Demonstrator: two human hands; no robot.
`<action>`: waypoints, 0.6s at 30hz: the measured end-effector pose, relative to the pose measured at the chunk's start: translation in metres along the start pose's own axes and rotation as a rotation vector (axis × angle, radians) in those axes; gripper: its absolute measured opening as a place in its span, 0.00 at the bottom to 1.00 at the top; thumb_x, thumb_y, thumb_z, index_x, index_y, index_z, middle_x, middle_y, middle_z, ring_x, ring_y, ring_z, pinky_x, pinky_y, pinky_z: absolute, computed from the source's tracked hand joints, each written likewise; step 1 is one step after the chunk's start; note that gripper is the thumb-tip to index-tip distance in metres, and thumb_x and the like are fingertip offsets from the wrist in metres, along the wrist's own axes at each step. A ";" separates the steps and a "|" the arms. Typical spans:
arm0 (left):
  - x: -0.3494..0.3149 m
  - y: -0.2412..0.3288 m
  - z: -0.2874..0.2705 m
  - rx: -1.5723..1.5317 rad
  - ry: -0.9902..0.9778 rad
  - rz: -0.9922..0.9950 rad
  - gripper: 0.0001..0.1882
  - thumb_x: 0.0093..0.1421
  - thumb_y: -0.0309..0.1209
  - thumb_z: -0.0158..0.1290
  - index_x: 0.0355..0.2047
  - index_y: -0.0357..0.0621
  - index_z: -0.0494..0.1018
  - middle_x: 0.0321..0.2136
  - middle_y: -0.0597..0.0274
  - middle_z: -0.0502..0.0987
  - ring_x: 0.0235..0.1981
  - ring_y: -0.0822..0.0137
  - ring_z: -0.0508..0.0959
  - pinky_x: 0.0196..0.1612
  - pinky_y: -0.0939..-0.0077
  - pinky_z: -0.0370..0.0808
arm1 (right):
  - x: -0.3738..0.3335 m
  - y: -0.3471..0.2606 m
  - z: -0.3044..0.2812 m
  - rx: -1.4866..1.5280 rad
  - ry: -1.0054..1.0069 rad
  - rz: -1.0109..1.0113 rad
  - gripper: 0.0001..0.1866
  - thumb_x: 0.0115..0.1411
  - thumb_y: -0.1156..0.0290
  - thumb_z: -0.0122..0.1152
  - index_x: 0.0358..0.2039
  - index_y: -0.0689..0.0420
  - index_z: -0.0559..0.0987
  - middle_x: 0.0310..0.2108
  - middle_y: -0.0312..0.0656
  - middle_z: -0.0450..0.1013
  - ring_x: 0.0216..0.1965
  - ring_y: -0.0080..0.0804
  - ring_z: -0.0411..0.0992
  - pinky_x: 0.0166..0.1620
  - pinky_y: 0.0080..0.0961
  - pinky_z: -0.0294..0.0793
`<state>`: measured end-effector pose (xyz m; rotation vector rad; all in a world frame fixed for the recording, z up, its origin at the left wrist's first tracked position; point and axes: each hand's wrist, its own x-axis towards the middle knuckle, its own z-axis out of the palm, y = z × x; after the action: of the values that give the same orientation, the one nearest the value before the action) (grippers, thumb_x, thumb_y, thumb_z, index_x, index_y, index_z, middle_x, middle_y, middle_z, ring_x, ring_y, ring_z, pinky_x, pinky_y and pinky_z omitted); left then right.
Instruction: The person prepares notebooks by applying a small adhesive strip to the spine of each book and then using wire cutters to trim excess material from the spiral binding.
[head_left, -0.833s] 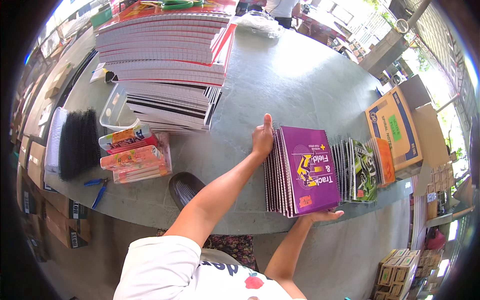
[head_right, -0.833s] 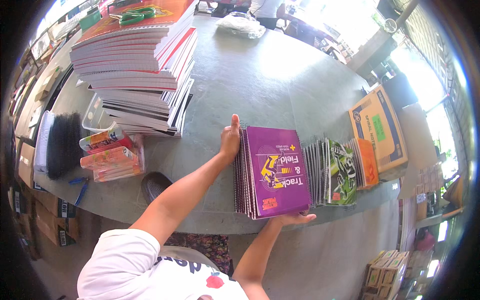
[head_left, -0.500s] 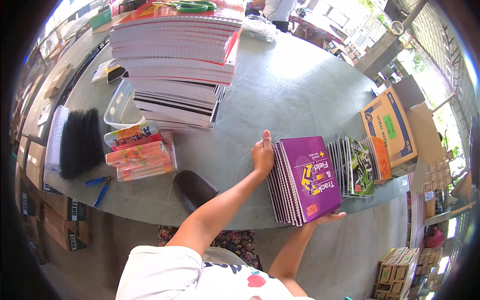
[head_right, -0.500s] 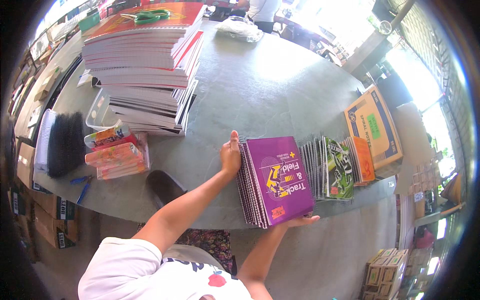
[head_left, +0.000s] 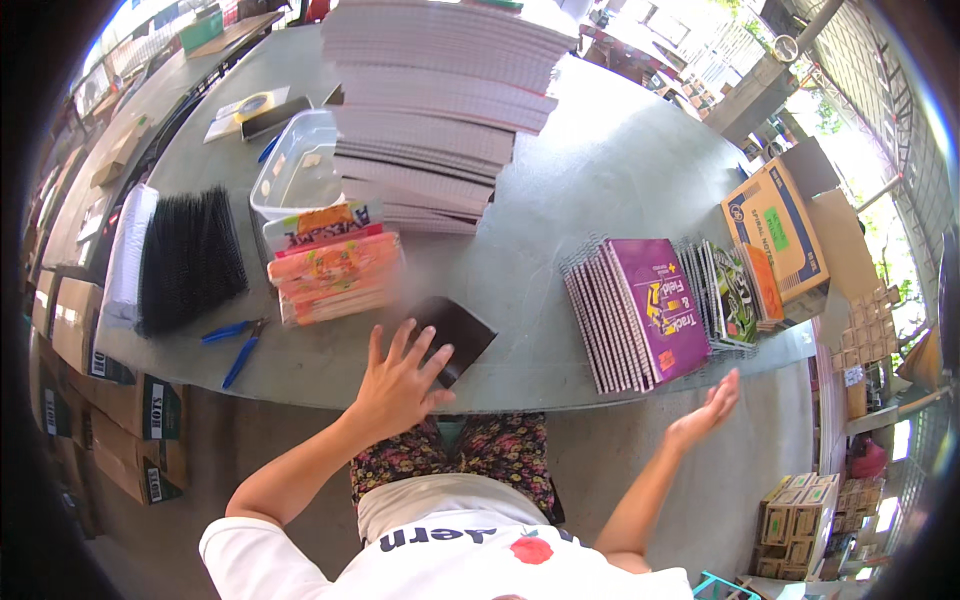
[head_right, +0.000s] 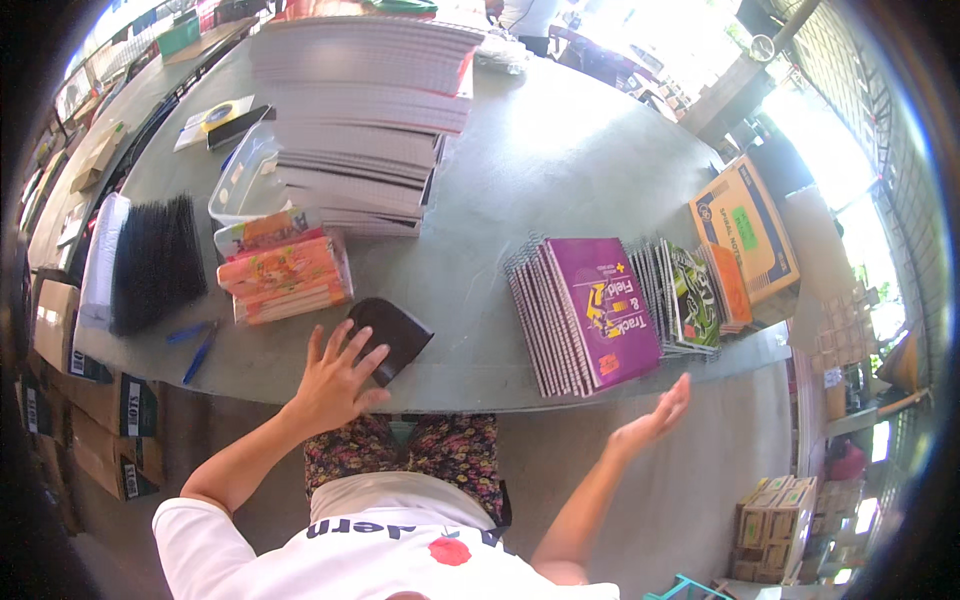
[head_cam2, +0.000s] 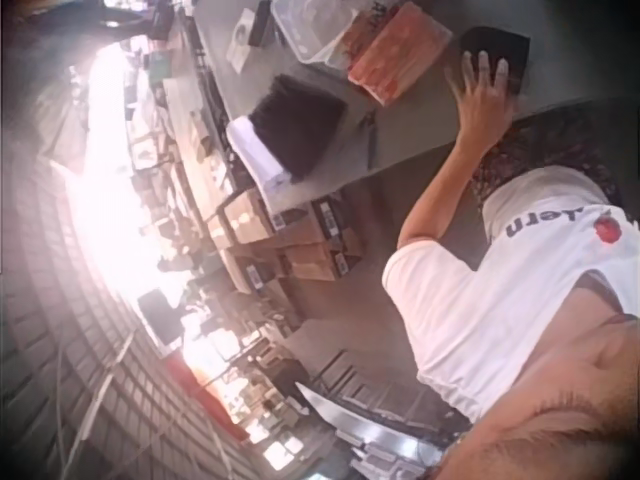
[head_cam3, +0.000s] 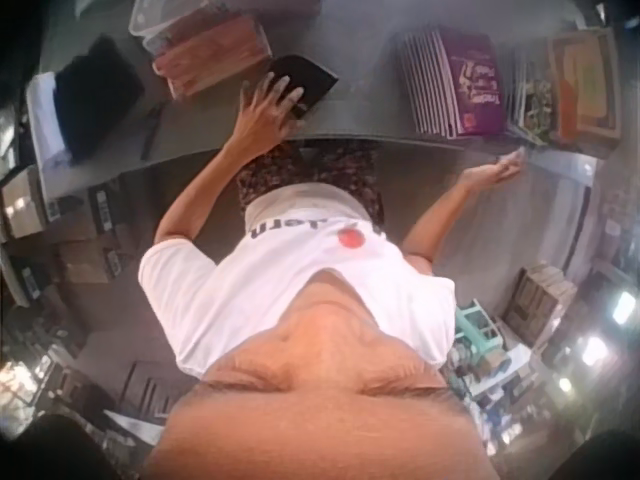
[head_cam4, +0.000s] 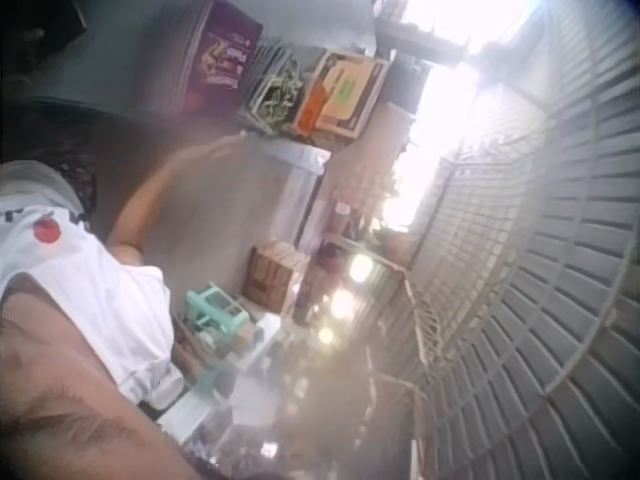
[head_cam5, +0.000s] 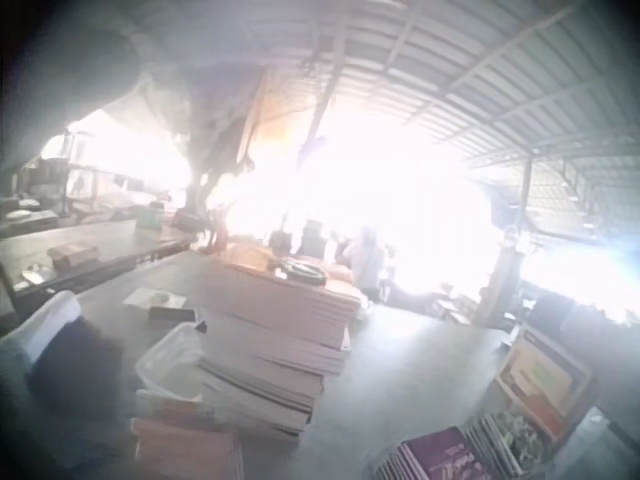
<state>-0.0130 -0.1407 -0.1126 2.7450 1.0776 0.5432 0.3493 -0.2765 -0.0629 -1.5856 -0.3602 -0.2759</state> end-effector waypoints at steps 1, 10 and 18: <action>0.001 -0.006 0.009 -0.035 0.039 0.048 0.29 0.50 0.46 0.56 0.51 0.50 0.66 0.53 0.51 0.64 0.58 0.44 0.57 0.57 0.46 0.56 | 0.001 -0.023 0.007 -0.030 -0.104 -0.190 0.26 0.62 0.55 0.42 0.52 0.62 0.69 0.52 0.44 0.66 0.54 0.34 0.62 0.58 0.30 0.55; 0.093 -0.018 0.074 0.092 0.433 0.098 0.26 0.48 0.31 0.56 0.50 0.45 0.66 0.52 0.47 0.63 0.56 0.46 0.61 0.57 0.55 0.62 | 0.004 -0.071 0.155 -0.533 -1.068 -0.906 0.29 0.56 0.54 0.57 0.52 0.62 0.68 0.54 0.52 0.64 0.57 0.46 0.60 0.59 0.37 0.56; -0.059 -0.120 -0.092 0.048 0.615 -0.387 0.10 0.49 0.33 0.57 0.26 0.41 0.71 0.25 0.56 0.73 0.29 0.54 0.73 0.32 0.60 0.71 | 0.050 -0.018 0.212 -0.719 -1.369 -0.524 0.21 0.53 0.55 0.59 0.35 0.62 0.78 0.31 0.49 0.75 0.36 0.37 0.72 0.39 0.29 0.69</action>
<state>-0.1635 -0.0931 -0.0750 2.3444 1.7067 1.3486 0.3793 -0.0618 -0.0369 -2.1697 -1.9098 0.4023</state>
